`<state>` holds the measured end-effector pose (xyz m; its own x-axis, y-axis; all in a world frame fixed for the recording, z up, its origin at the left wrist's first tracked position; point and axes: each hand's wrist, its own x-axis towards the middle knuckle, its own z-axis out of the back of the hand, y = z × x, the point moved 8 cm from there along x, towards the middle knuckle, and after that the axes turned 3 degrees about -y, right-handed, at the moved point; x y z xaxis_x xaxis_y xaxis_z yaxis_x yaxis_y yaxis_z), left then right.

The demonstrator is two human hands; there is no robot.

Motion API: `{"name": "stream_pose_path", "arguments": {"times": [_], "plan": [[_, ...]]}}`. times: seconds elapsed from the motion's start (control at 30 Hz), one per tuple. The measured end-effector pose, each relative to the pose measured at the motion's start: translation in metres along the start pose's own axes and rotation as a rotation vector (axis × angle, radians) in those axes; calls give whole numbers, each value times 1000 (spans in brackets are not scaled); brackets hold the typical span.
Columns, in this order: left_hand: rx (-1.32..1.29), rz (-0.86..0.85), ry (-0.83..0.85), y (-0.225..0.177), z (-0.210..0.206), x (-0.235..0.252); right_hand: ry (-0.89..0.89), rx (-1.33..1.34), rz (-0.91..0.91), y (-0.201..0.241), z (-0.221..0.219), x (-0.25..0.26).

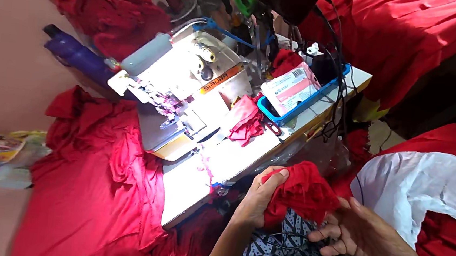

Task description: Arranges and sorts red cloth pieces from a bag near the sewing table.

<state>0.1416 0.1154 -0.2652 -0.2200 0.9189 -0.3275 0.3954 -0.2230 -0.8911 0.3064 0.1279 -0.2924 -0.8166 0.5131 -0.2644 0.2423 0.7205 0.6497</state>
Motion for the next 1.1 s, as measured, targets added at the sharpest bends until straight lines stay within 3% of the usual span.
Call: {"name": "stream_pose_path", "arguments": {"times": [0.13, 0.23, 0.33, 0.4, 0.5, 0.6, 0.83, 0.93, 1.1], "plan": [[39, -113, -104, -45, 23, 3, -70, -183, -10, -4, 14, 2], [130, -252, -135, -106, 34, 10, -161, -210, -10, 1, 19, 0], [166, -454, -154, -164, 38, 28, -141, -246, 25, 5, 23, -4], [260, -534, -339, -182, 55, 51, -135, -254, 35, 4, 27, -6], [906, -600, -640, -178, 85, 87, -180, -248, -4, 0, 31, -8], [1274, -591, -682, -154, 83, 102, -256, -265, -51, -4, 34, -12], [1349, -616, -702, -163, 83, 79, -271, -241, 12, 1, 52, -21], [1396, -772, -713, -160, 81, 66, -310, -229, 11, 1, 55, -21], [1384, -909, -559, -150, 81, 78, -336, -269, -15, -4, 52, -19]]}}
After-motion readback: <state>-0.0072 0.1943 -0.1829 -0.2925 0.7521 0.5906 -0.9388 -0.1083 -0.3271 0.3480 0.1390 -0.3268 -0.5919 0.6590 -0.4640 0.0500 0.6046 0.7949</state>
